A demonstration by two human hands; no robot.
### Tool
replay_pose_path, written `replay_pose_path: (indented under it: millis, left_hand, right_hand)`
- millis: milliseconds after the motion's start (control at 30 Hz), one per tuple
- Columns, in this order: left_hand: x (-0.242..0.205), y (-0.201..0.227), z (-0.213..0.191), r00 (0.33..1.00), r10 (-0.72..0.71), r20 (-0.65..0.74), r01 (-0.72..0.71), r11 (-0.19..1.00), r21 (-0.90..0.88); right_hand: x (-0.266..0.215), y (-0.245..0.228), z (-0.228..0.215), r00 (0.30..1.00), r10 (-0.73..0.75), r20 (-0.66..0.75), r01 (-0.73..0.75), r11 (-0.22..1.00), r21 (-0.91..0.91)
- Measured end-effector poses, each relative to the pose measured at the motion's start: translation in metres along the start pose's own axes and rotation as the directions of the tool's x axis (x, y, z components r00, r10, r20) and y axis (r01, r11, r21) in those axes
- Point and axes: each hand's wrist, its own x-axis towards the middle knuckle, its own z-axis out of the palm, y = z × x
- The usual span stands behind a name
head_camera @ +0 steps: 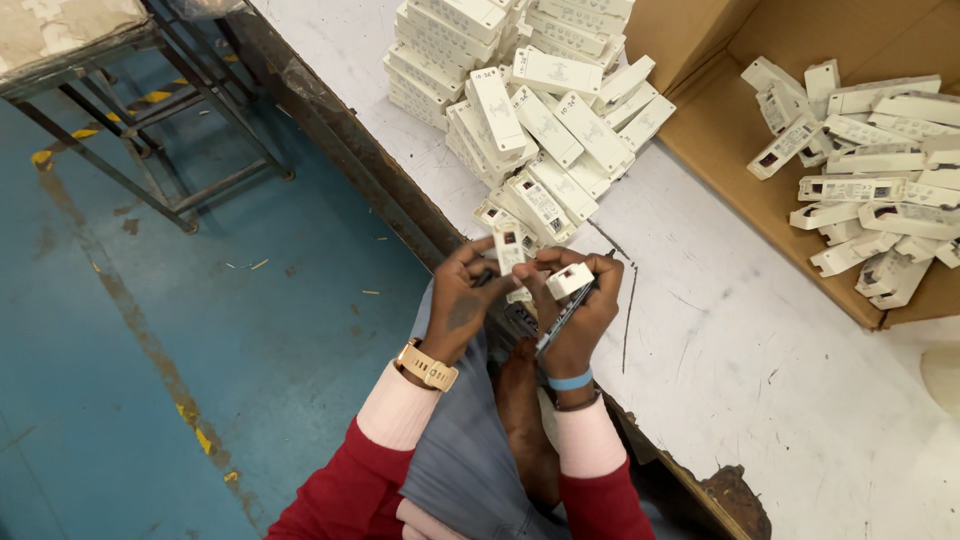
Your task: The person picks up white electrical components from a cardboard box, writes on them with a black marker, and stacks them on the table. The process is repeated for multiple units.
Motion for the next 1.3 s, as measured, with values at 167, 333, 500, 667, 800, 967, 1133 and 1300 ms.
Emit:
replay_pose_path:
  millis: [167,333,500,667,800,967,1133,1300]
  left_hand:
    - [0.013,0.013,0.000,0.966,0.123,-0.227,-0.021,0.913,0.406]
    - [0.020,0.030,0.004,0.959,0.093,-0.267,0.075,0.827,0.558]
    - [0.031,0.025,0.017,0.973,0.048,-0.227,0.106,0.776,0.622]
    - [0.042,0.003,0.008,0.989,0.080,-0.124,-0.019,0.904,0.427]
    - [0.046,-0.022,-0.011,0.968,0.226,-0.105,-0.195,0.950,0.242]
    - [0.047,-0.035,-0.014,0.967,0.219,-0.131,-0.236,0.963,-0.132]
    - [0.048,-0.021,-0.008,0.973,0.162,-0.167,-0.152,0.986,0.070]
    - [0.050,-0.002,0.001,0.969,0.160,-0.189,-0.131,0.979,0.156]
  right_hand:
    - [0.015,-0.016,-0.006,0.997,0.004,-0.071,-0.027,0.942,-0.334]
    - [0.042,-0.028,-0.026,0.986,0.167,-0.004,-0.165,0.967,-0.195]
    - [0.049,-0.028,-0.027,0.999,-0.028,-0.016,0.025,0.986,-0.164]
    - [0.049,-0.021,-0.023,0.985,-0.172,-0.023,0.139,0.863,-0.486]
    - [0.048,-0.004,-0.006,0.864,-0.468,0.187,0.480,0.651,-0.588]
    - [0.035,0.005,0.009,0.753,-0.450,0.481,0.653,0.413,-0.635]
    - [0.033,0.001,0.011,0.770,-0.433,0.468,0.637,0.502,-0.584]
    - [0.037,0.000,0.007,0.812,-0.389,0.435,0.583,0.573,-0.576]
